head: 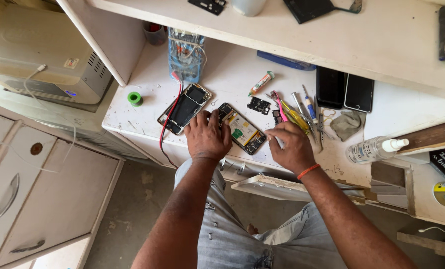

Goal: The person works on a smartphone at a cluttered repair workbench, separating the back cover and frame from the phone body, lifting out the internal assembly, and pressing and aligning the screen and frame edges by hand. They repeatedly reposition the phone parts and press along the edges while handling the battery and frame components.

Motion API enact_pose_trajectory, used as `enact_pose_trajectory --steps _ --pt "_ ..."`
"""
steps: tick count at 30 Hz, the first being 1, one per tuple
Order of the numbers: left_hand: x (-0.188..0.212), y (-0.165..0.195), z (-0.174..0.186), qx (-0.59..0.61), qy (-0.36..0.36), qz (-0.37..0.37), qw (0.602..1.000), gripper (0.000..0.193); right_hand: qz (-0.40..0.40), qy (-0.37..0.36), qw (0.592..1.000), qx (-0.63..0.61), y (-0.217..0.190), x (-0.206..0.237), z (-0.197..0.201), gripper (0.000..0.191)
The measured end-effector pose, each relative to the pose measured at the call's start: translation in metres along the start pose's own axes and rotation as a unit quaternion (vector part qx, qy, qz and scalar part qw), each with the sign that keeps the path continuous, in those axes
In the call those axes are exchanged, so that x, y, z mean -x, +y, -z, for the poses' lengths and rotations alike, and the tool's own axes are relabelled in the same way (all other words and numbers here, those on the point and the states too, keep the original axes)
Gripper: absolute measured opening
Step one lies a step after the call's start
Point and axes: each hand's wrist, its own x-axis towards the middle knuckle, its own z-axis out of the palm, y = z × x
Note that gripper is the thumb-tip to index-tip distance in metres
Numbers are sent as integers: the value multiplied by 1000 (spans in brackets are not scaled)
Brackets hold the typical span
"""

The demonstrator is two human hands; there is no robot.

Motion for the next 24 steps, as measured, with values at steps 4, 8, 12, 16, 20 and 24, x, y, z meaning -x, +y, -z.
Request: enact_pose_trajectory --steps 4,8,12,16,20,24 --pt "2 3 0 -1 11 1 1000 53 74 16 996 40 -8 8 1 17" --pt "4 1 -2 3 22 -4 1000 57 93 46 990 98 -15 12 -3 22" --pt "3 -1 -5 -12 26 -10 1000 57 102 59 986 119 -16 13 -3 25" --pt "5 -3 -5 -21 28 -17 999 56 107 54 985 120 -18 16 -4 22" --pt "4 -2 -5 -12 20 -12 1000 56 100 35 986 129 -18 14 -3 20" --pt "3 -2 -5 -9 27 -12 1000 57 96 27 985 143 -18 13 -5 21"
